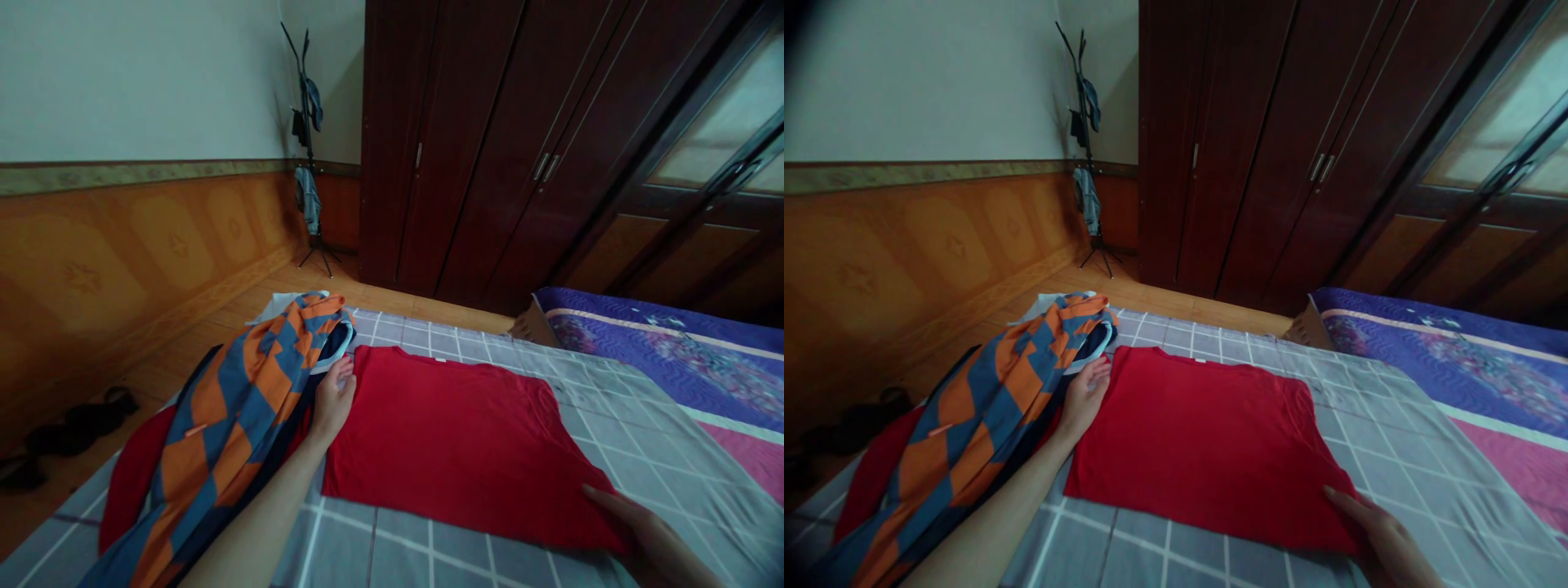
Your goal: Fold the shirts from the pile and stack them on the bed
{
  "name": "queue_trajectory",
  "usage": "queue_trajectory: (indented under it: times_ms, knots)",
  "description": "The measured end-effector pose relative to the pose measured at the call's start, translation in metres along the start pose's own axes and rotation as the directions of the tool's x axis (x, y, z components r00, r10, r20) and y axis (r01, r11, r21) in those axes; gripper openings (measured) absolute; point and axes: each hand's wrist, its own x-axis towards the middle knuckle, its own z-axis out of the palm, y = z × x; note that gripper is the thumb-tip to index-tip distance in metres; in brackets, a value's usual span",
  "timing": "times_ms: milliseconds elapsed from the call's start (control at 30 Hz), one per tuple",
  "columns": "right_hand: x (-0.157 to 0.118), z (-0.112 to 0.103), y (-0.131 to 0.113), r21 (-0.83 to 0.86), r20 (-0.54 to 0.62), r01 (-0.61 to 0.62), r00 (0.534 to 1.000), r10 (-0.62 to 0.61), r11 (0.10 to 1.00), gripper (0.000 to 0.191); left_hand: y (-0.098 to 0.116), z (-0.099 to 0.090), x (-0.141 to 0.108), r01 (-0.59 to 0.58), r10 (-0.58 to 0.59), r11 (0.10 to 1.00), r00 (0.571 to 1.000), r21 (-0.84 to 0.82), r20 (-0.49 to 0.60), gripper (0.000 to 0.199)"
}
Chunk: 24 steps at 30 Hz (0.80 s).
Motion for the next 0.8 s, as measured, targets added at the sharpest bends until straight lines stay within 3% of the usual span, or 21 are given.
queue_trajectory:
  times_ms: [100, 167, 233, 267, 300, 333, 433, 533, 633, 800]
  knots:
    - [0.004, 0.02, -0.016, 0.137, 0.002, -0.053, 0.999, 0.053, 0.989, 0.041, 0.009, -0.005, 0.001, 0.047, -0.05, 0.995, 0.998, -0.091, -0.032, 0.037]
    - [0.007, 0.043, -0.036, 0.104, 0.017, 0.067, 0.997, -0.069, 0.992, 0.046, 0.016, -0.008, 0.001, 0.09, -0.095, 0.986, 0.995, -0.143, -0.026, 0.037]
    - [0.006, 0.078, -0.058, -0.059, 0.111, 0.245, 0.965, -0.237, 0.968, 0.045, 0.022, -0.01, 0.0, 0.147, -0.146, 0.97, 0.989, -0.192, 0.017, 0.04]
    - [0.003, 0.1, -0.069, -0.202, 0.204, 0.367, 0.922, -0.328, 0.908, 0.043, 0.024, -0.01, 0.0, 0.18, -0.173, 0.96, 0.984, -0.215, 0.05, 0.042]
    - [-0.001, 0.124, -0.078, -0.371, 0.314, 0.5, 0.861, -0.401, 0.783, 0.041, 0.026, -0.01, 0.0, 0.216, -0.2, 0.948, 0.976, -0.233, 0.088, 0.044]
    - [-0.007, 0.149, -0.085, -0.535, 0.401, 0.612, 0.791, -0.462, 0.582, 0.04, 0.026, -0.01, 0.0, 0.253, -0.227, 0.935, 0.965, -0.247, 0.13, 0.046]
    - [-0.032, 0.221, -0.084, -0.613, 0.484, 0.683, 0.722, -0.494, 0.397, 0.039, 0.023, -0.01, 0.0, 0.349, -0.293, 0.902, 0.927, -0.253, 0.234, 0.05]
    - [-0.058, 0.271, -0.061, -0.638, 0.601, 0.735, 0.662, -0.447, 0.231, 0.033, 0.019, -0.012, 0.002, 0.364, -0.3, 0.899, 0.917, -0.244, 0.262, 0.047]
    - [-0.072, 0.29, -0.041, -0.624, 0.684, 0.771, 0.617, -0.39, 0.125, 0.039, 0.015, -0.013, 0.003, 0.334, -0.265, 0.909, 0.925, -0.249, 0.273, 0.044]
    - [-0.076, 0.288, -0.031, -0.615, 0.723, 0.787, 0.591, -0.357, 0.056, 0.044, 0.013, -0.009, 0.004, 0.302, -0.231, 0.926, 0.928, -0.225, 0.293, 0.049]
